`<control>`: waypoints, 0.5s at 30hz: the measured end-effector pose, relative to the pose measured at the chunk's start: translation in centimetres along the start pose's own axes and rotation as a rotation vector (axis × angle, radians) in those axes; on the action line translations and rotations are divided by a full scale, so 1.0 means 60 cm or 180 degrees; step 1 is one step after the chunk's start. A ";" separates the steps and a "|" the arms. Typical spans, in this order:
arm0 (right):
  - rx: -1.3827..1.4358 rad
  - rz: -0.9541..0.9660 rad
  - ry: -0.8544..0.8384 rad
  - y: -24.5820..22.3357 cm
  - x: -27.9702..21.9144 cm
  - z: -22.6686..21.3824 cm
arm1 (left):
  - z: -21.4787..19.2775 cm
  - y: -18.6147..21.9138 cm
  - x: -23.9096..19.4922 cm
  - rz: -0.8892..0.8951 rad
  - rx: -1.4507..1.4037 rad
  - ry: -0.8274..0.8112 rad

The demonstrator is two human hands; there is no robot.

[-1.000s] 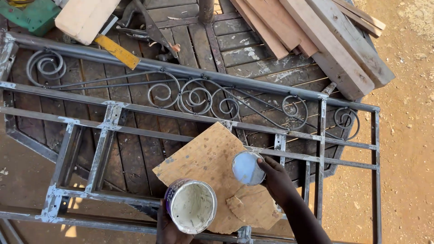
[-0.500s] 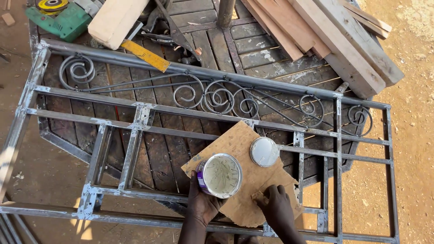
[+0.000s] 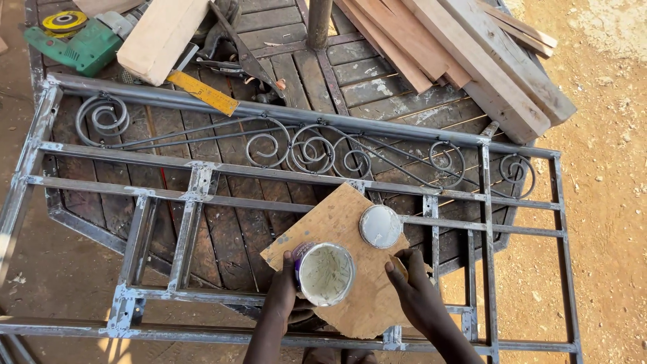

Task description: The person is scooping metal filler from a can onto a piece of cardboard and mixing it with a spatula in preparation for repair work.

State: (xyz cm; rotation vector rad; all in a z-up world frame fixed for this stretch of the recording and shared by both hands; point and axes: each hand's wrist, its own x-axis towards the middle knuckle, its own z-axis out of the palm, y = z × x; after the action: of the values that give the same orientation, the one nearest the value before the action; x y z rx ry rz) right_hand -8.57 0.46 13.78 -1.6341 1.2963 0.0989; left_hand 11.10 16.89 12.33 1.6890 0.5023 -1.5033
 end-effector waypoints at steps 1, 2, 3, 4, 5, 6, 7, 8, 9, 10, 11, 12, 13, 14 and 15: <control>0.0007 -0.0004 0.0008 -0.005 0.000 -0.005 | -0.002 -0.005 0.003 0.0009 0.0007 -0.0002; 0.0607 0.0015 -0.0320 -0.010 0.000 -0.009 | -0.006 -0.009 0.006 0.0102 0.0356 0.0153; 0.1207 0.0033 -0.0648 -0.015 0.001 -0.012 | -0.010 -0.013 0.010 0.0198 0.0705 0.0309; 0.1205 0.0039 -0.0648 -0.007 0.007 -0.008 | -0.013 -0.014 0.006 0.0192 0.0705 0.0306; 0.1370 -0.0235 -0.0589 0.002 0.012 -0.004 | -0.017 -0.015 0.003 0.0133 0.0668 0.0413; 0.1534 -0.0515 -0.0536 0.010 0.019 0.002 | -0.023 -0.016 0.001 0.0076 0.0628 0.0527; 0.1534 -0.0514 -0.0542 -0.006 0.009 -0.001 | -0.028 -0.021 0.006 0.0073 0.0625 0.0531; 0.1307 -0.0510 -0.0355 -0.022 -0.001 -0.002 | -0.033 -0.025 0.011 0.0073 0.0596 0.0492; 0.1079 -0.0504 -0.0168 -0.039 -0.011 -0.004 | -0.039 -0.029 0.017 0.0072 0.0567 0.0454; 0.1078 -0.0499 -0.0167 -0.050 -0.020 -0.008 | -0.038 -0.033 0.005 0.0067 0.0568 0.0451; 0.0521 -0.0468 -0.0004 -0.060 -0.029 -0.011 | -0.036 -0.037 -0.007 0.0567 0.0730 0.1123; -0.0037 -0.0438 0.0175 -0.072 -0.035 -0.017 | -0.033 -0.037 -0.016 0.1085 0.0889 0.1781; -0.0039 -0.0436 0.0193 -0.078 -0.035 -0.021 | -0.018 -0.035 -0.022 0.1093 0.0892 0.1764; -0.0223 -0.0564 0.0162 -0.080 -0.040 -0.026 | -0.003 -0.038 -0.030 0.1805 0.0938 0.2013; -0.0407 -0.0691 0.0129 -0.083 -0.045 -0.031 | 0.012 -0.041 -0.038 0.2520 0.0967 0.2256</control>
State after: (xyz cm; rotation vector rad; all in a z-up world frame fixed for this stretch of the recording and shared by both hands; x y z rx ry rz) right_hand -6.81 0.58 19.46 -1.8848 1.1543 0.0165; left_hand 8.33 18.27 13.83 2.2780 -0.0830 -0.4019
